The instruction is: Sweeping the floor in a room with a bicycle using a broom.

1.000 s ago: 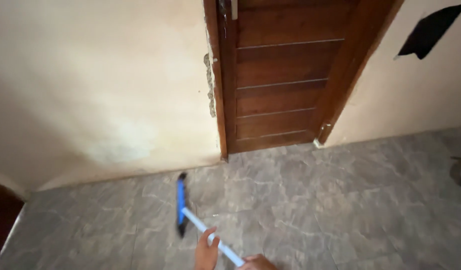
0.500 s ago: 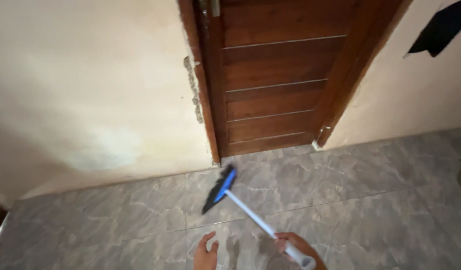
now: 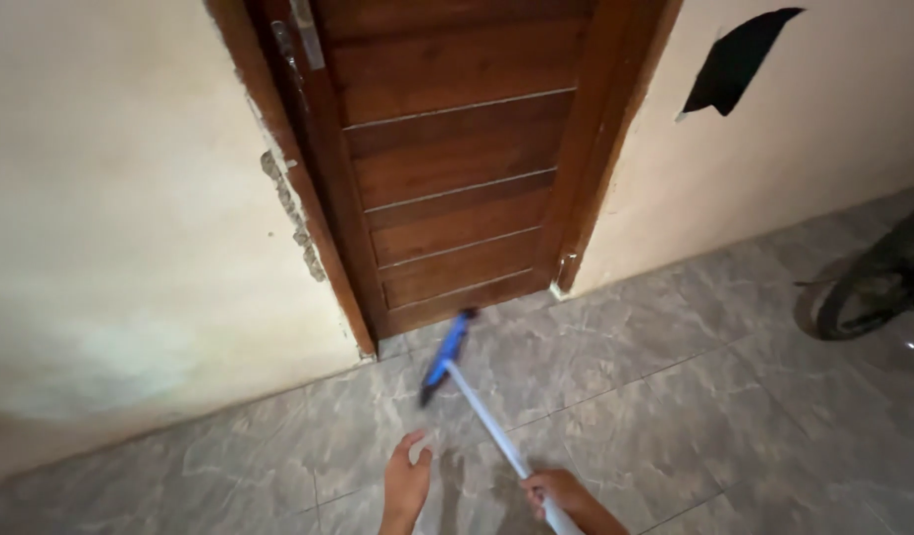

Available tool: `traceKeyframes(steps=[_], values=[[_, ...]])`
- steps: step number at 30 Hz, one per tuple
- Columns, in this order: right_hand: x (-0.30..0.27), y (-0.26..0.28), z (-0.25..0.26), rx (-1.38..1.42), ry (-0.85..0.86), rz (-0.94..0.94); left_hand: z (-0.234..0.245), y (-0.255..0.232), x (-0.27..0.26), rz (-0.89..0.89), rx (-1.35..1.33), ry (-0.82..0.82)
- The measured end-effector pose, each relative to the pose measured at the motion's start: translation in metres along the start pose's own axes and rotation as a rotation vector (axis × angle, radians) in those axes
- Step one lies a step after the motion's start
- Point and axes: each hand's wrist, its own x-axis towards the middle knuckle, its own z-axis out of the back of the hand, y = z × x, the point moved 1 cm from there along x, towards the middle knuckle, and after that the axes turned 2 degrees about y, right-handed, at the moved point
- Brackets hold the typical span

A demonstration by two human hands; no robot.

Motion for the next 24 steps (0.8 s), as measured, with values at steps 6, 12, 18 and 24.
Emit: traceKeyframes(steps=[6, 12, 18, 24], values=[[0.028, 0.024, -0.074, 0.029, 0.291, -0.105, -0.027, -0.009, 0.093, -0.456, -0.035, -0.060], [0.171, -0.005, -0.007, -0.310, 0.314, 0.170, -0.016, -0.051, 0.183, -0.516, 0.053, 0.003], [0.123, -0.021, 0.131, 0.275, 0.034, 0.248, -0.044, -0.106, 0.216, -0.602, 0.091, 0.111], [0.104, 0.016, 0.142, 0.260, -0.141, 0.117, -0.061, -0.121, 0.234, -0.636, 0.141, 0.216]])
